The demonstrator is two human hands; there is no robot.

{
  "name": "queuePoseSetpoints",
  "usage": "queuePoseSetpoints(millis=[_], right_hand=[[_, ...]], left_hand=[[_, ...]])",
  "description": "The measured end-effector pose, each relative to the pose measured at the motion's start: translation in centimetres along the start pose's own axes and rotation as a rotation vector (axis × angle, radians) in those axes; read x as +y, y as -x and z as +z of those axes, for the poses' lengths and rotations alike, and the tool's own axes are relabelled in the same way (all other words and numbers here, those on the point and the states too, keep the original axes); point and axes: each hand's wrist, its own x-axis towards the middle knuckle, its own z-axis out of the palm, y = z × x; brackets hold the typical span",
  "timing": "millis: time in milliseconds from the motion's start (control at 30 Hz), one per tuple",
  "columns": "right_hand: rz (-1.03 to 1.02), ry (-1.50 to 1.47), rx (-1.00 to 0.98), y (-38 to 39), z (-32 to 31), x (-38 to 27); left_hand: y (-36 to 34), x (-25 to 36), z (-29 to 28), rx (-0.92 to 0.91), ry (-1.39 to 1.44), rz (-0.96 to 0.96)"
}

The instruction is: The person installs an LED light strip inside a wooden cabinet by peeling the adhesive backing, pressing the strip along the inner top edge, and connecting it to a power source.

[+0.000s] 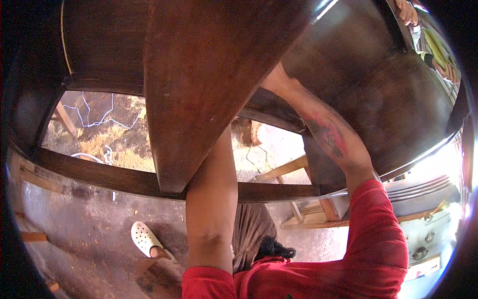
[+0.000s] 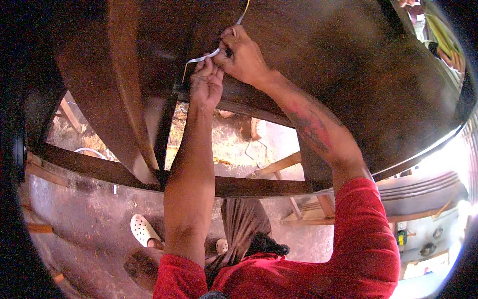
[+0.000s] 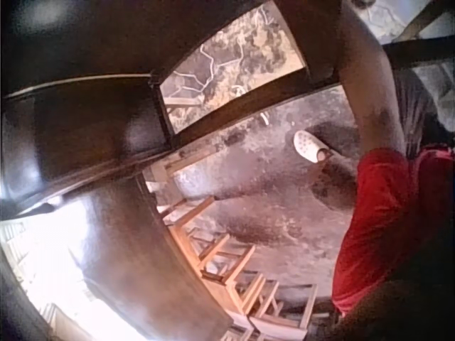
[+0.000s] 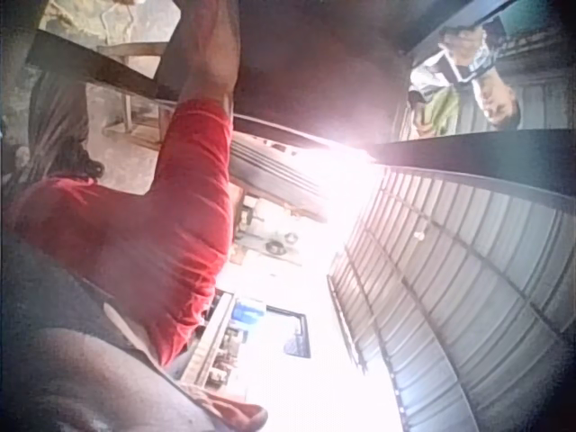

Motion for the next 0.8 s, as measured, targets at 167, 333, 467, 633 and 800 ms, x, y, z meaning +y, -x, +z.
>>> queuePoseSetpoints(millis=[167,333,467,633,800], right_hand=[[0.048,-0.093,0.018,0.7,-0.5,0.1],[0.039,-0.055,-0.001,0.7,-0.9,0.7],[-0.091,0.04,0.073,-0.1,-2.0,1.3],[0.011,-0.056,-0.027,-0.4,-4.2,1.0],[-0.109,0.046,-0.029,-0.8,-6.5,1.7]], left_hand=[[0.8,-0.2,1.2,-0.07,-0.014,0.027],[1.2,0.0,2.2,0.031,0.003,0.023],[0.8,0.7,2.4,-0.029,-0.002,-0.001],[1.1,1.0,2.5,0.066,0.004,-0.043],[1.8,0.6,4.0,0.183,0.042,-0.083]])
